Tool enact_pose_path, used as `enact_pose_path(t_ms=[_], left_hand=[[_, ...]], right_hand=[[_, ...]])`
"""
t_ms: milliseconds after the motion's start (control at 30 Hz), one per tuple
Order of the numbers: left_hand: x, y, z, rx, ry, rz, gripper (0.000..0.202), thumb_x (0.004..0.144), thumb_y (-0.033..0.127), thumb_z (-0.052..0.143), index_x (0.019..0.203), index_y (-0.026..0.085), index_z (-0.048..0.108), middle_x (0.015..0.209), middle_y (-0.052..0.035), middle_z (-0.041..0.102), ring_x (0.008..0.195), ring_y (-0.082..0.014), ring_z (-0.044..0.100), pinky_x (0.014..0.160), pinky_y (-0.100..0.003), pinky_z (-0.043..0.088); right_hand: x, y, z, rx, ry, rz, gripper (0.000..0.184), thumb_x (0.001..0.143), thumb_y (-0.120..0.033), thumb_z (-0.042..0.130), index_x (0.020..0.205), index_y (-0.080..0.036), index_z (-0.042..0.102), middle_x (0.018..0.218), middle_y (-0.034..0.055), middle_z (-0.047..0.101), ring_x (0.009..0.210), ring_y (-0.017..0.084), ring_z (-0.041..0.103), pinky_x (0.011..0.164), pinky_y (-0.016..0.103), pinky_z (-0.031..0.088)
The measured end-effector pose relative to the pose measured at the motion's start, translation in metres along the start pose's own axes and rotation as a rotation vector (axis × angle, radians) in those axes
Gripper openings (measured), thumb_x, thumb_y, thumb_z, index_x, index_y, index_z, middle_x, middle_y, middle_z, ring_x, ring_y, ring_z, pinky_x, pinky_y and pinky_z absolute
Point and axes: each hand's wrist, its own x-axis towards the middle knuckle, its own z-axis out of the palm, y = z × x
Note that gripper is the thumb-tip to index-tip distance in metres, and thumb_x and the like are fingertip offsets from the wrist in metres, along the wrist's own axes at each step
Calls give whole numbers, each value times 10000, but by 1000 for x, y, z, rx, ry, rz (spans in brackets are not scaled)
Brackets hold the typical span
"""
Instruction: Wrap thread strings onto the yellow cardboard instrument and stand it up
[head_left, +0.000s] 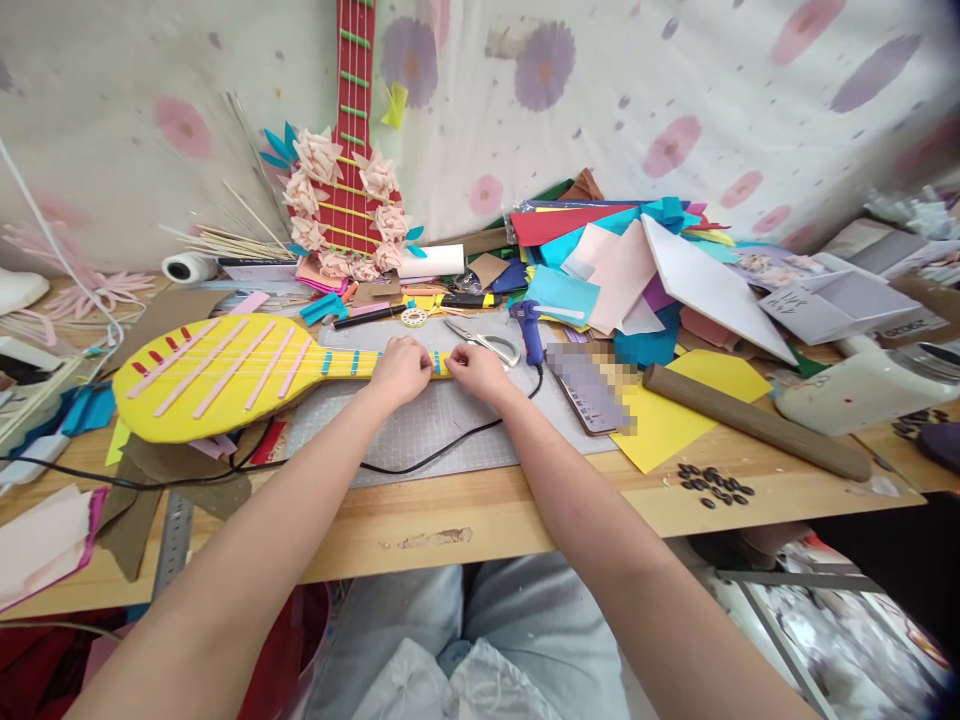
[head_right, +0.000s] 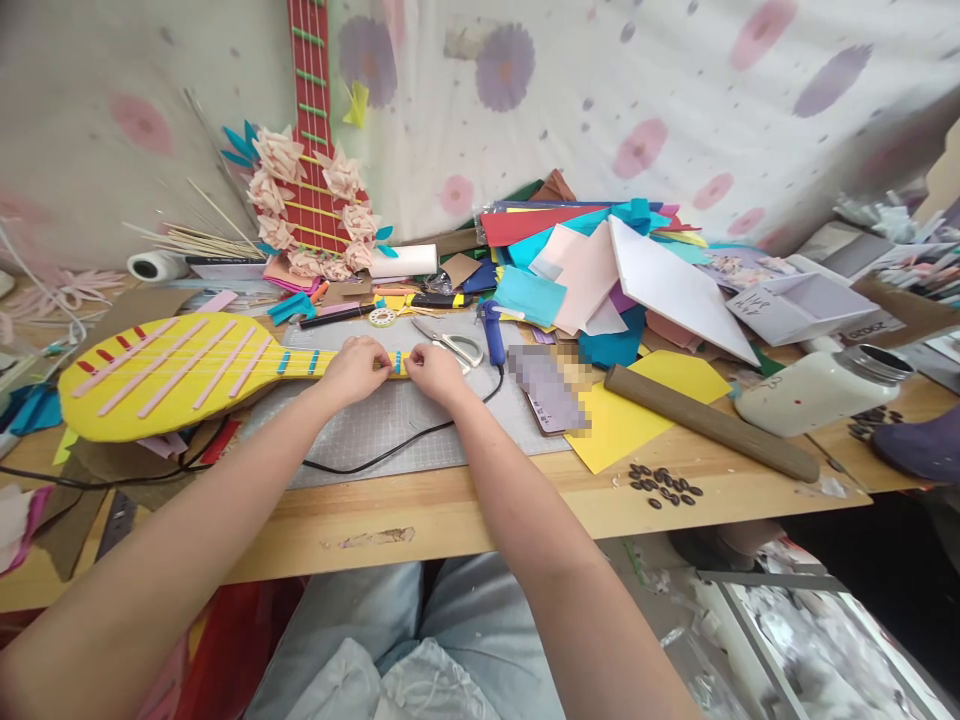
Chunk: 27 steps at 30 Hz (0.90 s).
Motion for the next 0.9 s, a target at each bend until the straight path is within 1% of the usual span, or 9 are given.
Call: enact_pose_path(t_ms=[67, 133, 233, 300, 400, 500, 567, 733, 900], left_hand=[[-2, -2, 2, -56, 29, 18, 144, 785, 249, 545, 786, 175, 669, 1041, -83, 591, 1068, -245, 496, 960, -359, 417], [-3, -5, 2, -110, 76, 13, 163, 805, 253, 528, 843, 164, 659, 1059, -87, 577, 1083, -234, 488, 988, -350, 394], [-3, -15, 0, -188, 197, -23, 232, 855, 226, 429, 952, 150, 626, 1065, -95, 579, 1086, -215, 496, 991, -344, 387], [-4, -24, -3, -232, 245, -29, 243, 857, 226, 412, 978, 153, 610, 1066, -92, 585, 1067, -206, 514, 971, -342, 402], [-8, -40, -7, -230, 202, 71, 250, 795, 260, 515, 1015, 172, 594, 1093, -75, 591, 1088, -217, 517, 974, -355, 401], [-13, -48, -9, -159, 123, 133, 409, 721, 287, 608, 1111, 180, 550, 1158, -77, 576, 1128, -240, 505, 987, -372, 393], [-15, -47, -10, -100, 82, 121, 481, 699, 288, 633, 1155, 180, 523, 1188, -85, 568, 1124, -249, 514, 970, -374, 408], [-13, -40, -12, 35, 38, 98, 475, 714, 241, 616, 1173, 155, 524, 1166, -105, 604, 1096, -278, 535, 939, -397, 423], [-10, -42, -11, 80, 44, 149, 523, 719, 251, 613, 1215, 127, 503, 1227, -126, 581, 1172, -281, 494, 1035, -413, 330]], right_hand=[[1, 4, -1, 73, -11, -15, 191, 807, -279, 486, 786, -161, 634, 742, 11, 633, 661, 114, 504, 592, 225, 324], [3, 9, 0, 133, -20, -28, 193, 810, -290, 487, 805, -158, 628, 745, 3, 623, 666, 112, 503, 605, 223, 339], [5, 14, 2, 181, -4, -65, 186, 821, -282, 475, 804, -159, 613, 775, 3, 614, 706, 114, 510, 655, 223, 366], [6, 15, 3, 183, 36, -106, 164, 825, -267, 478, 786, -164, 600, 817, 12, 603, 765, 122, 518, 700, 230, 380], [5, 13, 6, 165, 75, -141, 123, 826, -243, 498, 791, -171, 591, 881, 32, 586, 839, 143, 522, 750, 255, 389], [4, 11, 7, 133, 50, -155, 108, 839, -221, 495, 803, -172, 584, 883, 43, 586, 848, 158, 522, 766, 280, 389], [4, 11, 7, 113, 45, -163, 107, 842, -211, 495, 786, -170, 575, 880, 49, 582, 849, 162, 520, 773, 288, 389], [5, 12, 8, 112, 65, -180, 104, 837, -193, 498, 749, -177, 549, 886, 52, 556, 867, 164, 512, 793, 292, 396], [3, 10, 7, 111, 64, -197, 91, 852, -185, 471, 786, -185, 533, 907, 49, 542, 877, 162, 505, 812, 297, 393]])
